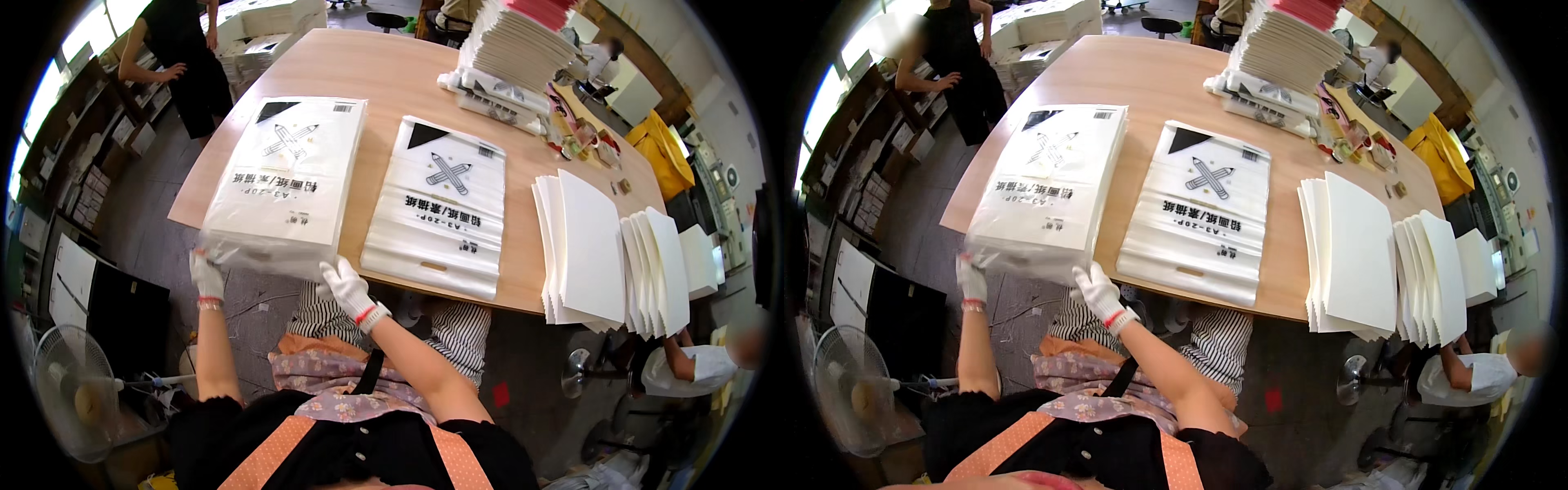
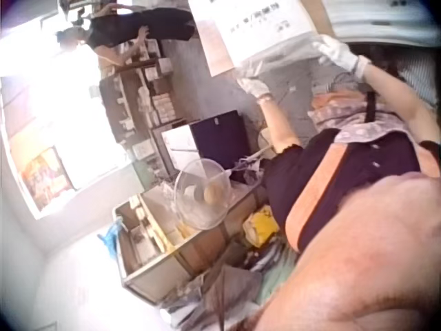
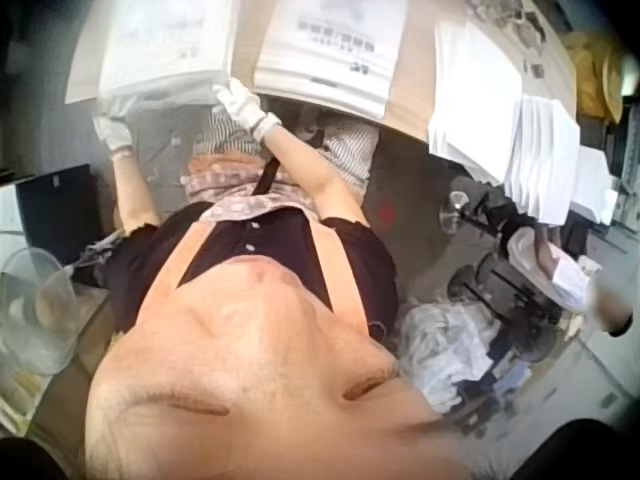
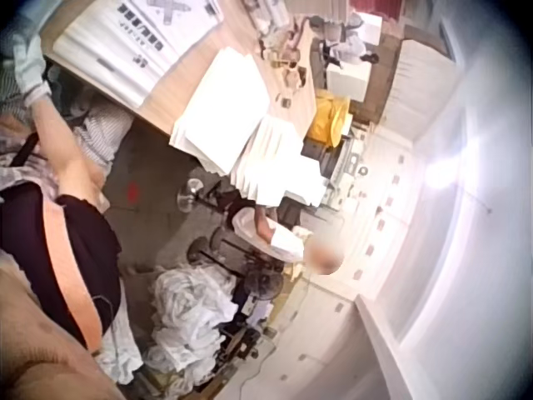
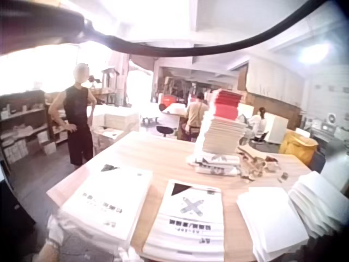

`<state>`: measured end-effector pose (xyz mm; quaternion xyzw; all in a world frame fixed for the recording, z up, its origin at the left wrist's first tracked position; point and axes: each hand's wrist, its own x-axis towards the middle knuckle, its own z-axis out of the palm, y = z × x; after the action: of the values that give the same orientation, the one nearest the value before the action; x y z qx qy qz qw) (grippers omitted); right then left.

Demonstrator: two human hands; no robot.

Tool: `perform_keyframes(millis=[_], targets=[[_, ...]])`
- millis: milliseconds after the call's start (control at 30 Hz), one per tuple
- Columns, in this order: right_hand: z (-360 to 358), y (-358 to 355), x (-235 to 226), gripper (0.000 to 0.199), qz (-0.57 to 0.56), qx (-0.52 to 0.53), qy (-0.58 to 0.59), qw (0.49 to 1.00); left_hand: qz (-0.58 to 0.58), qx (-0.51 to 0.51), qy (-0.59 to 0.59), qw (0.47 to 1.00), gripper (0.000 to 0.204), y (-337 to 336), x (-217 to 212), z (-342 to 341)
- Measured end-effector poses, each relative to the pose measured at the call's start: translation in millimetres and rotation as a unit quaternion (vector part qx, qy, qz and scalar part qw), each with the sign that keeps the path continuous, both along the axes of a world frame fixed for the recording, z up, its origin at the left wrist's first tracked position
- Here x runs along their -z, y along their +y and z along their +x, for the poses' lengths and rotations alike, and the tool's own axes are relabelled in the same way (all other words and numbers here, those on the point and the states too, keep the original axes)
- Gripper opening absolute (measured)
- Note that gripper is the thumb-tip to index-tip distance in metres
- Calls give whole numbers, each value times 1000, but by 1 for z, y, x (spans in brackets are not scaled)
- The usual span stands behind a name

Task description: The person repeatedly picks up stacks of white paper sheets from a table and places them into clear plastic packaging bags. They then fold the top of each bag to close it and set the packaged item aside. The process is repeated continuously throughout the clip.

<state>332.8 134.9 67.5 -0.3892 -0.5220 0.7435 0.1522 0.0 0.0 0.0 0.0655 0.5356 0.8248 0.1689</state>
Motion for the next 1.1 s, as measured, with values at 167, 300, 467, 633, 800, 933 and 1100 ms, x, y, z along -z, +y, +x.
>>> perform_keyframes(millis=[167,300,467,633,800,933,1100], targets=[[111,7,26,38,-76,38,-13,996,-384,253,-2,888,11,-9,-9,174],[119,29,20,39,-1,73,18,997,-126,107,747,644,16,41,-129,179],[-9,66,-41,59,325,26,-180,928,-482,102,364,790,47,110,-155,22],[-72,52,-41,72,301,53,-153,940,-661,174,351,641,79,104,-97,-82],[-74,50,-11,75,278,87,-120,949,-636,200,298,683,74,110,-120,-50],[-58,49,-27,72,276,104,-51,954,-627,177,318,689,66,102,-103,-51],[-33,46,-7,64,292,106,-32,950,-610,72,493,616,50,128,-127,-13]])
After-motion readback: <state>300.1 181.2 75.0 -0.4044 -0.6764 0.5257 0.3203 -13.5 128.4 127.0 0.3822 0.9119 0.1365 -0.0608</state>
